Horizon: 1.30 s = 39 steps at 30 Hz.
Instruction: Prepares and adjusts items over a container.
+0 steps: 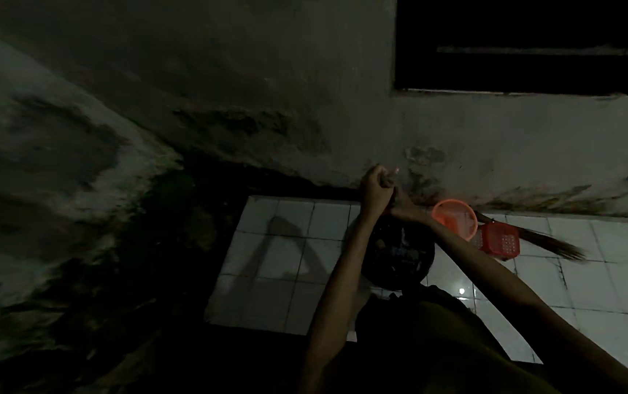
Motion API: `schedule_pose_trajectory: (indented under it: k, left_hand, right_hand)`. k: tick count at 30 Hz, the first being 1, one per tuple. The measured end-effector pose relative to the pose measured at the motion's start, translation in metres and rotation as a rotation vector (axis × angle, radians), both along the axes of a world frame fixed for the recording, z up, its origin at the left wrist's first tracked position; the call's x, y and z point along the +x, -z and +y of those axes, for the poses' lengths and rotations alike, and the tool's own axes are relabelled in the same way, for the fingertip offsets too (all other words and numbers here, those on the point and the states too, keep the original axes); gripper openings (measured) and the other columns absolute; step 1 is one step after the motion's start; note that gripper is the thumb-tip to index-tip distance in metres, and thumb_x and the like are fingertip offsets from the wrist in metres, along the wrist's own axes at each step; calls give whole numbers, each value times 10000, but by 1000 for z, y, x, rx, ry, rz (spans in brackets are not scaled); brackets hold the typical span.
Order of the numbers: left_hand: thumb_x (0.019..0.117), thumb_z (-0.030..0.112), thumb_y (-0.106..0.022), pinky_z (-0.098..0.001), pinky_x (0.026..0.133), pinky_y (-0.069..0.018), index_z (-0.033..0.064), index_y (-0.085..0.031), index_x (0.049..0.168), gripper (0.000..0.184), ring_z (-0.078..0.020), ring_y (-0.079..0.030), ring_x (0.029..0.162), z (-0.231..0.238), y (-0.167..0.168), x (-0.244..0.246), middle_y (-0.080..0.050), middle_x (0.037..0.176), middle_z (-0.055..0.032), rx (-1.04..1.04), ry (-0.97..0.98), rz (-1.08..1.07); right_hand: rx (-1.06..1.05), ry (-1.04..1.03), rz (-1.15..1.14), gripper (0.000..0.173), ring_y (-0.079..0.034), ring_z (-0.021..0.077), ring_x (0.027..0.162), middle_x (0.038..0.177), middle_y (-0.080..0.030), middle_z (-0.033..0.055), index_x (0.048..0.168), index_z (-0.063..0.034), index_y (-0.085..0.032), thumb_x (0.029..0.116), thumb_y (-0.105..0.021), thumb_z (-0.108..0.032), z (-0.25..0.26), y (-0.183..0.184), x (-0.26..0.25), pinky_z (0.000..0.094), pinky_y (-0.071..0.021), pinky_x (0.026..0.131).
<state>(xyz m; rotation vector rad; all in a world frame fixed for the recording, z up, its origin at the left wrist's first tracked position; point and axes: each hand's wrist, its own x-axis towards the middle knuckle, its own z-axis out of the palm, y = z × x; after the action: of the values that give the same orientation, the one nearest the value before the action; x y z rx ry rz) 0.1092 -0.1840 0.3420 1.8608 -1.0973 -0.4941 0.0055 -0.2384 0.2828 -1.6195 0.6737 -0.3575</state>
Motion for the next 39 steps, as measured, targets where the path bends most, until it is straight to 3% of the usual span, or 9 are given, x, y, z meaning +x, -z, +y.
schedule_pose_trajectory:
  k: [3, 5, 7, 10, 15, 20, 28, 36, 39]
  left_hand:
    - [1066, 306, -546, -516, 1054, -452, -7, -405, 1454, 518, -371, -506, 1309, 22, -14, 21, -442, 1476, -272, 43, 151, 251]
    - [1050, 282, -585, -498, 1034, -478, 64, -387, 1510, 546, -334, -527, 1309, 35, -19, 32, -429, 1528, -211, 31, 189, 281]
    - [1041, 145, -591, -439, 982, -525, 5, -513, 1414, 407, -280, -619, 1185, 38, -20, 38, -551, 1419, -198, -33, 222, 214]
    - [1045, 31, -528, -399, 903, -537, -61, -608, 1239, 229, -244, -648, 1028, 37, -27, 36, -640, 1231, -209, -43, 189, 162]
    - [1116, 205, -419, -458, 793, -499, -7, -548, 1314, 318, -294, -601, 942, 39, -46, 29, -628, 1146, -231, 82, 8, 255]
    - [1122, 147, -346, -456, 913, -485, -83, -510, 1338, 355, -296, -595, 1026, 34, -66, 26, -603, 1177, -275, -3, -16, 256]
    - [1106, 115, -379, -287, 851, -486, -64, -514, 1308, 301, -98, -568, 918, 28, -77, 22, -606, 1063, -140, -120, 24, 353]
    - [1064, 43, -451, -168, 756, -528, 21, -564, 1123, 130, 34, -608, 785, 29, -88, 17, -637, 872, 48, -184, 353, 445]
    - [1028, 11, -512, -168, 779, -538, -4, -605, 1101, 120, 35, -618, 801, 35, -93, 21, -649, 891, 54, -161, 407, 409]
  right_hand:
    - [258, -112, 37, 457, -629, 102, 852, 1034, -657, 95, 1326, 14, -536, 916, -728, -45, -12, -46, -23, 286, -551, 761]
    - [370, -81, 32, 450, -639, 96, 848, 1023, -653, 72, 1361, 0, -502, 960, -676, -107, -21, -52, -34, 279, -561, 761]
    - [429, -25, 60, 321, -658, 88, 765, 916, -665, 47, 1262, -6, -544, 999, -628, -170, -24, -51, -41, 258, -573, 684]
    - [402, -51, 119, 395, -624, 101, 918, 1068, -631, 86, 1339, 26, -512, 1065, -526, -258, -28, -45, -50, 280, -542, 835]
    - [319, -87, 213, 494, -606, 132, 1046, 1212, -608, 148, 1401, 44, -479, 1104, -435, -348, -29, -42, -54, 295, -508, 937]
    - [22, -262, 272, 419, -617, 134, 1068, 1229, -633, 155, 1366, 33, -543, 1016, -634, -179, -45, -35, -60, 315, -507, 968]
    - [-210, -365, 271, 301, -621, 208, 1017, 1176, -645, 187, 1261, 46, -610, 963, -568, 38, -59, -13, -57, 378, -522, 904]
    - [278, -153, -48, 496, -645, 143, 1069, 1284, -617, 91, 1533, -99, -390, 1127, -297, -369, -35, -58, -32, 328, -548, 909]
    - [388, -171, -157, 323, -664, 70, 936, 1076, -678, 7, 1356, -72, -528, 1093, -411, -217, -35, -54, -21, 280, -576, 846]
